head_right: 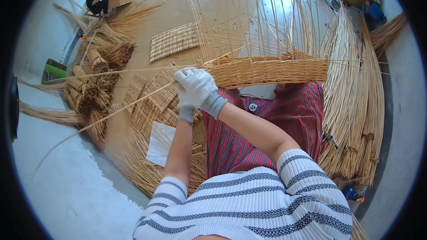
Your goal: The recorder is weaving a rectangular basket using flexible plant stalks in a workshop environment.
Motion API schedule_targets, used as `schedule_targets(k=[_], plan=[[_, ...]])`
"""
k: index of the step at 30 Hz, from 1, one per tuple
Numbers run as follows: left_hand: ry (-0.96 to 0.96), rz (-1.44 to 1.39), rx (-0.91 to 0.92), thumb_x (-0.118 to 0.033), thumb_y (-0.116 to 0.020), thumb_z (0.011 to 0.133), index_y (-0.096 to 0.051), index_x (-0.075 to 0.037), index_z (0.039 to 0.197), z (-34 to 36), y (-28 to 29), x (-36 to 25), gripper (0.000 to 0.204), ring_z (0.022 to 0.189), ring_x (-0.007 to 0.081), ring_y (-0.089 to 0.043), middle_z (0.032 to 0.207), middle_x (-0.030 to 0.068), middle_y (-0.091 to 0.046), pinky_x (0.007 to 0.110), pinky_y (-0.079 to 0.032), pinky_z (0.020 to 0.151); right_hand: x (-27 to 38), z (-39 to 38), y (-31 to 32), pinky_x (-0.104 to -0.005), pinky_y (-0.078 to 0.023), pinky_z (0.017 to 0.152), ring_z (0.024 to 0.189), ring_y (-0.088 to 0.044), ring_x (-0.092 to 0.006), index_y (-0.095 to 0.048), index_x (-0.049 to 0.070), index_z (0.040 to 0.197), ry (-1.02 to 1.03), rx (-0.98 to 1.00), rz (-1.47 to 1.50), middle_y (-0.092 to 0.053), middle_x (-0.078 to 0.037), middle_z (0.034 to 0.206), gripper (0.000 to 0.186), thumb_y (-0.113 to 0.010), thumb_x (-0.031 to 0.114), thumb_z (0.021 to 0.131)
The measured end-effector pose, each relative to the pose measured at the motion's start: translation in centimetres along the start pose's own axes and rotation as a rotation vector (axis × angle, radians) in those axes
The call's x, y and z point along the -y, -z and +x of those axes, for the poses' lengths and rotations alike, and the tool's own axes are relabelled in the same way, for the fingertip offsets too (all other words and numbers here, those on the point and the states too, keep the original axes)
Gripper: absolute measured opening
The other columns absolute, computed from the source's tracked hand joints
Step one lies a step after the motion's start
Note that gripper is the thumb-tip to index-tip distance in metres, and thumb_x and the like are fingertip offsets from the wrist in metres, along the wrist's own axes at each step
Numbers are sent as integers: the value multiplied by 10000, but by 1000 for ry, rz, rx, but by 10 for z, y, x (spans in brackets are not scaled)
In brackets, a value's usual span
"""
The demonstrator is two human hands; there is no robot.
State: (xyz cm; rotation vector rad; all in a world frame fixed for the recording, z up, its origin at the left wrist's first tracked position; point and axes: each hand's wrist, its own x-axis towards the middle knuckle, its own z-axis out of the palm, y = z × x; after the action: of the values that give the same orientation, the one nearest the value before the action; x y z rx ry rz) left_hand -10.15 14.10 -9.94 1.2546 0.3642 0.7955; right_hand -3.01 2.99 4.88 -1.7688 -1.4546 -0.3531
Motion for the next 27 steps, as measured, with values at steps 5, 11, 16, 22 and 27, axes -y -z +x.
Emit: schedule_targets(k=[5, 11, 16, 22, 27], plan=[[261, 10, 383, -12, -694, 877, -515, -100, 1315, 63, -42, -21, 482, 1038, 164, -612, 1154, 56, -588, 295, -517, 930, -12, -27, 3, -375, -551, 654, 782, -667, -279, -607, 165, 1128, -98, 217, -60, -643, -73, 917, 286, -607, 63, 861], [290, 40, 414, 0, -753, 841, -521, -129, 1174, 72, -41, -20, 426, 820, 104, -592, 972, -26, -571, 255, -512, 684, -95, -61, 39, -256, -552, 609, 790, -686, -117, -671, 91, 1033, -884, -342, 1040, -723, -45, 1010, 102, -640, 80, 937], [367, -149, 388, -135, -734, 906, -563, -142, 1133, 70, -19, -24, 284, 907, 88, -555, 960, -45, -574, 283, -468, 818, -128, -65, 28, -200, -444, 470, 543, -589, -70, -694, 74, 1032, -1151, -269, 960, -736, -49, 846, 181, -678, 242, 967], [276, -175, 130, -61, -681, 922, -605, -120, 1105, 59, -44, -9, 207, 929, 97, -561, 1023, -32, -599, 262, -465, 872, -121, 40, 5, -349, -513, 899, 1023, -645, -215, -625, 138, 1263, -144, -248, 88, -679, -115, 1112, 327, -582, 68, 947], [258, -130, 19, -41, -704, 892, -622, -116, 1120, 59, -51, 10, 253, 990, 103, -593, 1034, -23, -631, 253, -491, 892, -137, 56, 23, -390, -491, 938, 1098, -619, -323, -559, 176, 1370, -602, 28, 459, -644, -183, 1192, 453, -600, 112, 923]])
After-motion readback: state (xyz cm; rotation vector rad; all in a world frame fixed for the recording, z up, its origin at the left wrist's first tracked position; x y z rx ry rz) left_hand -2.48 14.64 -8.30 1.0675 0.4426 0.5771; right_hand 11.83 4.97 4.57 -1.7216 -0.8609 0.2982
